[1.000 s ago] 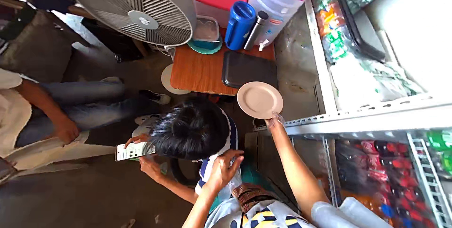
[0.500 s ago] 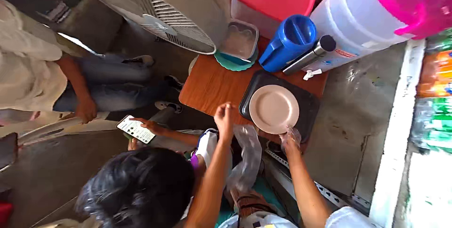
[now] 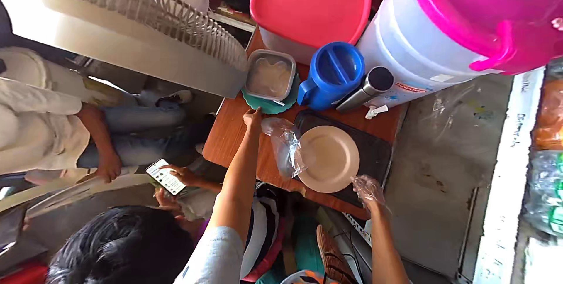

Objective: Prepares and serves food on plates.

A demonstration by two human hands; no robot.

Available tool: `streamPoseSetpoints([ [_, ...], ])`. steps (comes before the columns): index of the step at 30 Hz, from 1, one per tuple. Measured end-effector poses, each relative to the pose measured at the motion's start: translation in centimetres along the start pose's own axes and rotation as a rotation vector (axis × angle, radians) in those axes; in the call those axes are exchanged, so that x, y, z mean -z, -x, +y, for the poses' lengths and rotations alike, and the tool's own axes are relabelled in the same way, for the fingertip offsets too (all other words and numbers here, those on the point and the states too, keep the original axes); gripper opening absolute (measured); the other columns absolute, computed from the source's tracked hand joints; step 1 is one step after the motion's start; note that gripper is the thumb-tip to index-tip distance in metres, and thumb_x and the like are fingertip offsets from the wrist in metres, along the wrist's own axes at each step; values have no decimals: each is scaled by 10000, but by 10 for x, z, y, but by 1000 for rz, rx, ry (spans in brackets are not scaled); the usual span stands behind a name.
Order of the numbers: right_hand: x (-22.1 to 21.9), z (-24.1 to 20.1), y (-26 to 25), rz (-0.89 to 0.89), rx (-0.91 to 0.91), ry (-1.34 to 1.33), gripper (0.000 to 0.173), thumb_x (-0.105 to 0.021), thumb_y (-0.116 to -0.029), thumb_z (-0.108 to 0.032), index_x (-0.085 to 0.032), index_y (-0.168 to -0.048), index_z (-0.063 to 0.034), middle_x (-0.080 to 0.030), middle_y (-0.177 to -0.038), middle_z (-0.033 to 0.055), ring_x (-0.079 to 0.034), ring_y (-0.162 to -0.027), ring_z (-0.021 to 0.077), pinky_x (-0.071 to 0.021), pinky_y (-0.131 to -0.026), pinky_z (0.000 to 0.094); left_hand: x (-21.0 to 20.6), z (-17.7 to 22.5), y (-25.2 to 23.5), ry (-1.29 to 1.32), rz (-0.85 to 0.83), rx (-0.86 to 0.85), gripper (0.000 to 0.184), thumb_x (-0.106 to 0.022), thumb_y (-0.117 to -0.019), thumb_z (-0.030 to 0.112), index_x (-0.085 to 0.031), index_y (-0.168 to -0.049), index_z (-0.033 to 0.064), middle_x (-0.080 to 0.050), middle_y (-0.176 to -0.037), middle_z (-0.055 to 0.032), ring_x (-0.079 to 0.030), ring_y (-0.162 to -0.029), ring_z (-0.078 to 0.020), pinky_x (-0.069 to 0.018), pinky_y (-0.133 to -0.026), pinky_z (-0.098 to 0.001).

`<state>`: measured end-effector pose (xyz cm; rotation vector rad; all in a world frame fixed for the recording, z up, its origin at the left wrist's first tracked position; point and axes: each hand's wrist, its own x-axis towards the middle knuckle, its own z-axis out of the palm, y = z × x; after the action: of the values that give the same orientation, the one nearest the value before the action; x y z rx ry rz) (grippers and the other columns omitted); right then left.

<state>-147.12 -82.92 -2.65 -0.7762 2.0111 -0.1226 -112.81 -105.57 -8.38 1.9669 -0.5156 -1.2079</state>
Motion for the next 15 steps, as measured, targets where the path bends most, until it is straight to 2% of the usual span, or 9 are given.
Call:
streamPoseSetpoints([
  [2,13,-7,-1,-18,33,135,374,-576,-1052,-269,-674,-1196,62,-690,-1152,260,-665,-1088,377,-471,-1008,545,-1,-1,2,-15,-3,8,345,-597,-1037,160,-582,-1255,-108,-630,-1180,-272,-636,-997,-285,-513,-933,-435],
  [7,22,-29,8,-6,126,282,375,-572,-1053,-258,-659,-1248,50,-665,-1245,267,-604,-1231,404,-413,-1086,559,7,-19,35,25,-26,58,321,-566,-1048,140,-567,-1241,-116,-637,-1112,-245,-624,-918,-243,-521,-885,-410],
  [11,24,-53,30,75,227,391,355,-531,-1056,-203,-645,-1292,37,-653,-1273,279,-602,-1243,425,-426,-1075,577,27,-45,64,37,-34,56,267,-559,-1046,123,-593,-1176,-109,-645,-1022,-201,-604,-850,-202,-517,-840,-389],
  [13,17,-69,40,144,338,337,353,-537,-1046,-173,-644,-1300,47,-649,-1280,285,-613,-1230,422,-441,-1074,558,40,-57,78,37,-33,79,264,-561,-1047,124,-604,-1172,-105,-654,-1005,-197,-607,-836,-199,-517,-827,-387],
  [15,2,-90,47,139,452,234,322,-568,-1029,-127,-656,-1266,73,-659,-1260,284,-623,-1217,412,-449,-1080,529,53,-68,91,31,-25,94,255,-563,-1045,129,-606,-1159,-95,-646,-981,-179,-595,-814,-183,-518,-805,-373],
])
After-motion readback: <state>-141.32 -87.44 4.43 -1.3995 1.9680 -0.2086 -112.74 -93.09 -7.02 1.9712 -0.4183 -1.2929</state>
